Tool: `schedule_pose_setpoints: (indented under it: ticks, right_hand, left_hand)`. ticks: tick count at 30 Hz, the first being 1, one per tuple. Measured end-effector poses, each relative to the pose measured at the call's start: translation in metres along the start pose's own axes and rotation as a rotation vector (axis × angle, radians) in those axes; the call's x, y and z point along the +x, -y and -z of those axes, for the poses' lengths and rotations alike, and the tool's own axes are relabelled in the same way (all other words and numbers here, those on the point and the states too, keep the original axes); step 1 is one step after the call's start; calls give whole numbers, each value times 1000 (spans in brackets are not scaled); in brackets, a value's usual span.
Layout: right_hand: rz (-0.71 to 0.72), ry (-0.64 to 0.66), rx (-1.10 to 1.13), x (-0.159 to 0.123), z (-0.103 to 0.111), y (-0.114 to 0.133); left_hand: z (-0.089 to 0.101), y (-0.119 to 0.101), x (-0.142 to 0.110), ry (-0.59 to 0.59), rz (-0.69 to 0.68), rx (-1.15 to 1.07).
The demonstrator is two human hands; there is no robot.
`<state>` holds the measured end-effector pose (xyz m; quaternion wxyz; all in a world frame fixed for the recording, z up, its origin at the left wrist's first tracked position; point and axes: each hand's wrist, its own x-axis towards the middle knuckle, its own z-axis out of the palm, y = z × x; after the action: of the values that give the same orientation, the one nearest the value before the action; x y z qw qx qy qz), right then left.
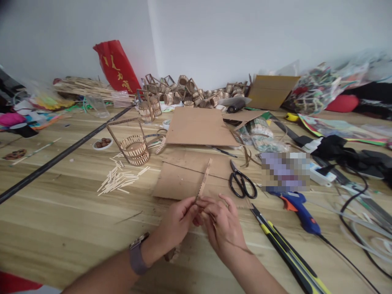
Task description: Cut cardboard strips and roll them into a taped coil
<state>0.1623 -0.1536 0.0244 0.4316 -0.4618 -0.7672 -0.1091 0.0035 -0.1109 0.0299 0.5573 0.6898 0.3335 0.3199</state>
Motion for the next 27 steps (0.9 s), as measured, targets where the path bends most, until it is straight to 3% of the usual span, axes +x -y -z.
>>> schedule_pose_setpoints:
  ticks: [5,17,27]
  right_hand:
    - [11,98,-87,-1,2,-1]
    - [-61,49,-68,0,7,-2]
    - [22,77,-43,1,3,0]
  left_hand:
    - [-1,2,0,-11,-21,-31]
    - [-1,2,-3,31,-29,45]
    - [-2,3,-1,-10,-32,85]
